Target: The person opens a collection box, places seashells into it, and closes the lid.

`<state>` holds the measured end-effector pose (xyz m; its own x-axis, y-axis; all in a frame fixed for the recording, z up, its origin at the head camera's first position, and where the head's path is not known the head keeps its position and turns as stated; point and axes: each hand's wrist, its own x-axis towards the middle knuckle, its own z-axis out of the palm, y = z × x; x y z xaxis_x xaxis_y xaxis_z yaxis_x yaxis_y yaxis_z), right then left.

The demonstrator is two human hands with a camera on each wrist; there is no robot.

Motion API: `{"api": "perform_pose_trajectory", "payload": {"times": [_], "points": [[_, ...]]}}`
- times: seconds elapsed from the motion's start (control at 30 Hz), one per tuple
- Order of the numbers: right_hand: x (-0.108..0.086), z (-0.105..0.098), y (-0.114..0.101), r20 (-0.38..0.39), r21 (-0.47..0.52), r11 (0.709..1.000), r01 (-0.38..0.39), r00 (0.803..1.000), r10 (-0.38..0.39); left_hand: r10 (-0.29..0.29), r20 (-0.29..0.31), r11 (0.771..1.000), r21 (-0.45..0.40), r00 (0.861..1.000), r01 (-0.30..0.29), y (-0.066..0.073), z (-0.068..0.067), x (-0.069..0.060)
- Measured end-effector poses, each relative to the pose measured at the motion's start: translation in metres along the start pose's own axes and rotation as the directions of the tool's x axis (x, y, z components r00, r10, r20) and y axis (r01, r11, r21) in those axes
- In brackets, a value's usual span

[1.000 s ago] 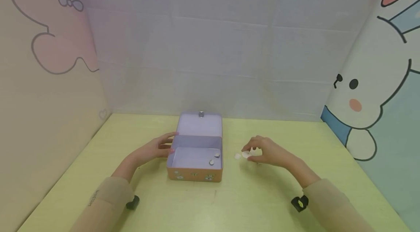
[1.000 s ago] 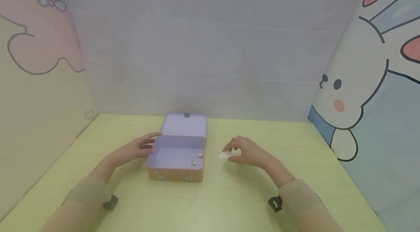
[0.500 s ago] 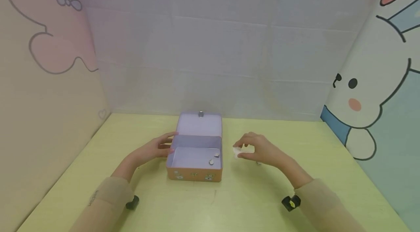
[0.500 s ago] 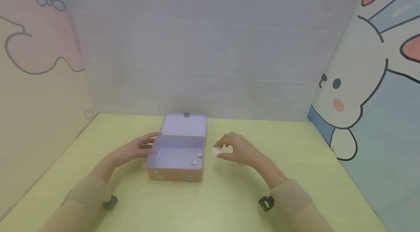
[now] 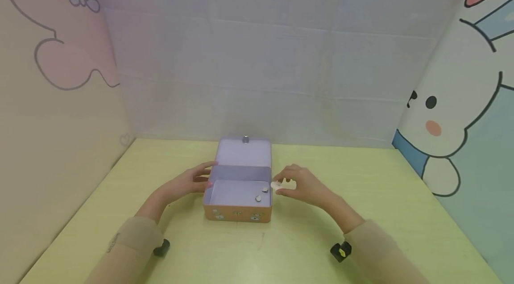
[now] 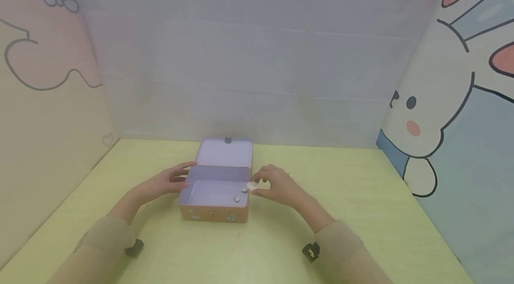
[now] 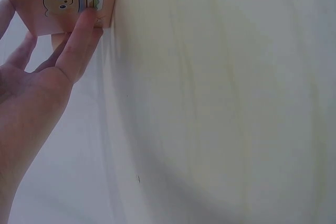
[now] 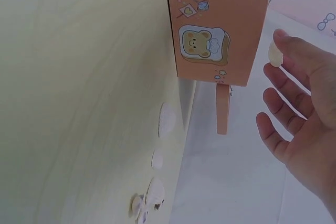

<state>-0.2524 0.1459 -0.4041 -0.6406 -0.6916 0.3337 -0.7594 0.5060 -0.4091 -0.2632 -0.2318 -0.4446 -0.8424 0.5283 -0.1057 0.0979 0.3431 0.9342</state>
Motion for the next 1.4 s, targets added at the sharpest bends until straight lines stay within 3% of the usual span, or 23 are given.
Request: {"api": "perform_pose_trajectory", "payload": {"times": [0.43,0.77,1.4], "points": [[0.018,0.021,-0.010,0.000,-0.005,0.995,-0.103,0.995,0.103,0.004,0.000,1.000,0.008,1.000,-0.004,-0.001,-0.001,0.000],[0.030,0.035,-0.008,-0.033,-0.034,0.994,-0.101,0.994,0.099,0.001,-0.004,1.000,0.013,1.000,-0.001,-0.001,0.000,-0.001],[0.031,0.034,-0.008,-0.030,-0.008,0.984,-0.176,0.984,0.176,0.003,-0.008,1.000,-0.008,1.000,-0.003,0.000,0.001,0.000]]}}
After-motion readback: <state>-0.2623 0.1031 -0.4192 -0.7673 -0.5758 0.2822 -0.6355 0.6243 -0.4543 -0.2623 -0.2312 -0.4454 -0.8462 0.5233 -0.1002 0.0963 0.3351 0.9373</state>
